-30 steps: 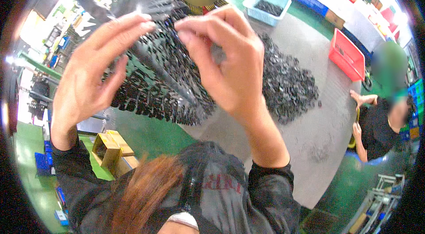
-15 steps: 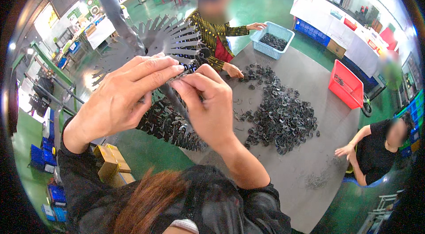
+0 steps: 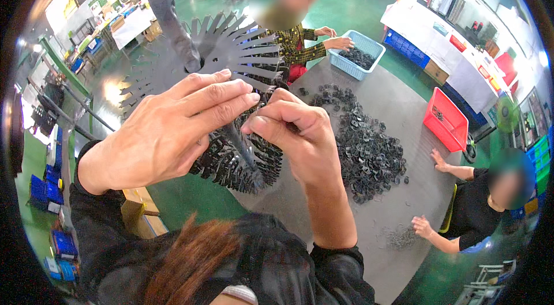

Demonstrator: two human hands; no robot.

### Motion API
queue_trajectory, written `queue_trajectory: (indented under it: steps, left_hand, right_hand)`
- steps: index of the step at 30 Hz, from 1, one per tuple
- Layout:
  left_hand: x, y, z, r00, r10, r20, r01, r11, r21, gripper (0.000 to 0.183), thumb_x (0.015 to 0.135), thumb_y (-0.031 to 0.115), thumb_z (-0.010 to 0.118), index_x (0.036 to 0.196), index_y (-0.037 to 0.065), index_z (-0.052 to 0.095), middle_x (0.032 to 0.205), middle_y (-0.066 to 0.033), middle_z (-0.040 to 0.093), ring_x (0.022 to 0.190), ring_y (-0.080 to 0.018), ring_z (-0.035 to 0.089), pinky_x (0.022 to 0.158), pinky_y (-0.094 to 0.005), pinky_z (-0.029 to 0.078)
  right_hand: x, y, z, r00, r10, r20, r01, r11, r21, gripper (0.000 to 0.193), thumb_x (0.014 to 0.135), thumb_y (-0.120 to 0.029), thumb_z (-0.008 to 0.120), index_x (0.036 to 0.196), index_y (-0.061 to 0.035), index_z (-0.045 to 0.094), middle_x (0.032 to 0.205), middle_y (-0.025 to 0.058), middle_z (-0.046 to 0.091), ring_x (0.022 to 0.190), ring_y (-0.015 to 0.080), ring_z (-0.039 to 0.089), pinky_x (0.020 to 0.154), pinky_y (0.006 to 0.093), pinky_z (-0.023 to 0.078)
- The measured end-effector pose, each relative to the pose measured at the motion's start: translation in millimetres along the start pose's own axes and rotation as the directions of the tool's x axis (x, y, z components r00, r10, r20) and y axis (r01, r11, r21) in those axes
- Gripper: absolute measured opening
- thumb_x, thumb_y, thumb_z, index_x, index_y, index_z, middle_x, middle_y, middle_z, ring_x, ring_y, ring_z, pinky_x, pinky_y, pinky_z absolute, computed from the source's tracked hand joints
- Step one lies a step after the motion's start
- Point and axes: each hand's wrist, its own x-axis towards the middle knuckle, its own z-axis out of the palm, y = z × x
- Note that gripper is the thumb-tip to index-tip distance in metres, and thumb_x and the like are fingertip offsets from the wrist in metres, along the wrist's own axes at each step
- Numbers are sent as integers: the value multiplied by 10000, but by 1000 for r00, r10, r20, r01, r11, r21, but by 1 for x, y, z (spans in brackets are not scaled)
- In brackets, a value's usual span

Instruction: The person attaches black plastic clips onto a metal fixture with multiple spokes, then moves the assembly to a different rack and begins another one.

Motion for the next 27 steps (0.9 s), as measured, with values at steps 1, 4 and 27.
queue_trajectory:
  steps: [1, 4, 27]
  left_hand:
    - [1, -2, 1, 1000, -2, -21, 2, 1000, -8, 655, 656, -93, 547, 1292, 50, 489, 1292, -95, 496, 1174, -320, 498, 906, -396, 501]
    - [2, -12, 3, 998, -8, -55, 8, 1000, -8, 647, 658, -102, 535, 1285, 51, 497, 1276, -104, 508, 1163, -324, 508, 913, -402, 493]
    - [14, 2, 2, 996, -60, -63, 63, 997, 44, 564, 724, -67, 558, 1278, 10, 486, 1276, -163, 515, 1140, -353, 518, 949, -422, 460]
  right_hand:
    - [-1, 2, -6, 999, 34, 37, -37, 997, 68, 104, 796, -75, 673, 784, 26, 692, 701, 33, 545, 655, 107, 475, 609, 243, 364]
    - [-10, 8, -6, 997, 77, 3, -75, 963, 260, 122, 787, -68, 659, 750, 47, 673, 694, 29, 532, 649, 107, 448, 593, 239, 320]
    - [11, 18, 31, 865, -376, -331, 192, 860, -474, 88, 754, -5, 703, 817, 0, 643, 669, 48, 510, 619, 170, 481, 598, 294, 374]
